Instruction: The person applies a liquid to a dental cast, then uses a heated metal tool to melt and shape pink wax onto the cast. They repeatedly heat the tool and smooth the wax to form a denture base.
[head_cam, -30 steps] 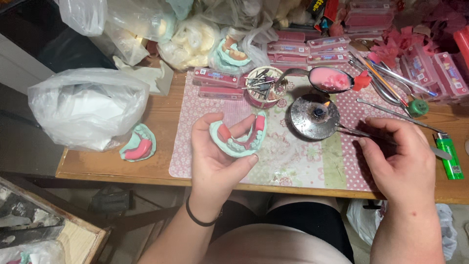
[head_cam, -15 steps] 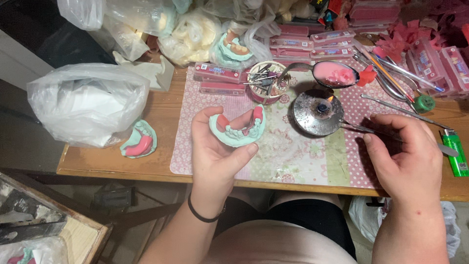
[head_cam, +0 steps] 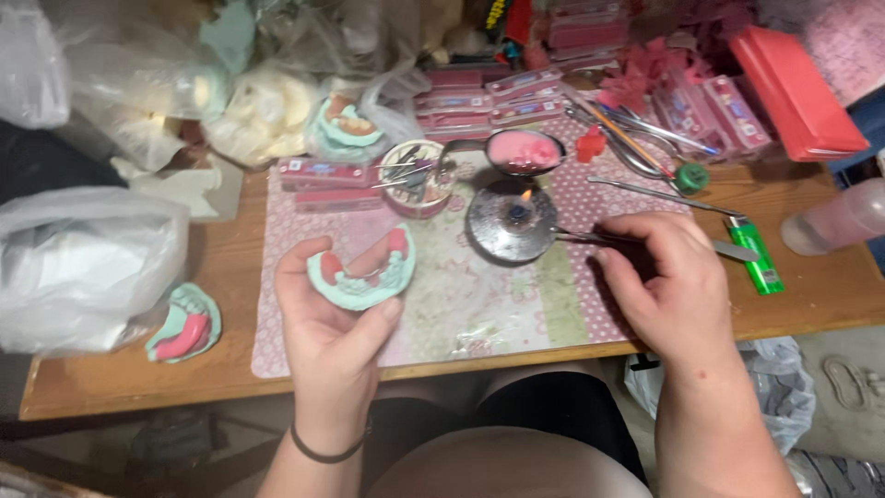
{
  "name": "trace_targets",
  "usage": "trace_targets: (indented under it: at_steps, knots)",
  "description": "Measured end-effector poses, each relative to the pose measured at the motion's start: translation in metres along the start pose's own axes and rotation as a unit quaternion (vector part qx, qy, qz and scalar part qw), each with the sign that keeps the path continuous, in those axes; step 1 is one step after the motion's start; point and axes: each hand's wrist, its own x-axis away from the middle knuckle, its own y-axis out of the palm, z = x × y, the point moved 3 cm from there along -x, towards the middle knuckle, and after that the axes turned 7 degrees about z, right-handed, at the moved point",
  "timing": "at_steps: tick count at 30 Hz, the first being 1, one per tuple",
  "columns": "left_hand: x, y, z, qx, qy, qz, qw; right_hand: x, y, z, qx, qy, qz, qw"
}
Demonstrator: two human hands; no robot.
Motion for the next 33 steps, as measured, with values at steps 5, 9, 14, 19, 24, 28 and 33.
trace_targets:
  at_steps: [5, 9, 14, 19, 24, 28, 33]
  knots:
    - [0.001, 0.001, -0.002, -0.01, 0.001, 0.001, 1.0, 0.001, -0.001, 0.003, -0.004, -0.028, 0.009, 1.0]
    - [0.001, 0.001, -0.003, -0.015, -0.01, 0.017, 1.0, 0.0, -0.001, 0.002, -0.015, -0.038, 0.004, 0.999]
    - [0.001, 0.005, 0.0, -0.019, -0.012, 0.011, 1.0, 0.001, -0.002, 0.004, -0.014, -0.035, 0.003, 0.999]
    - [0.003, -0.003, -0.001, 0.006, -0.008, 0.006, 1.0, 0.004, -0.002, 0.006, -0.02, -0.051, -0.001, 0.999]
    - [-0.001, -0.017, -0.001, 0.059, -0.009, 0.036, 0.998, 0.007, -0.003, 0.003, 0.0, -0.03, -0.008, 1.0]
    - [-0.002, -0.03, -0.003, 0.104, -0.028, 0.064, 0.992, 0.012, 0.001, 0.01, 0.01, -0.028, -0.015, 0.999]
    - [-0.003, -0.051, 0.002, 0.169, 0.025, 0.073, 0.983, 0.017, 0.002, 0.013, 0.011, -0.033, 0.002, 0.999]
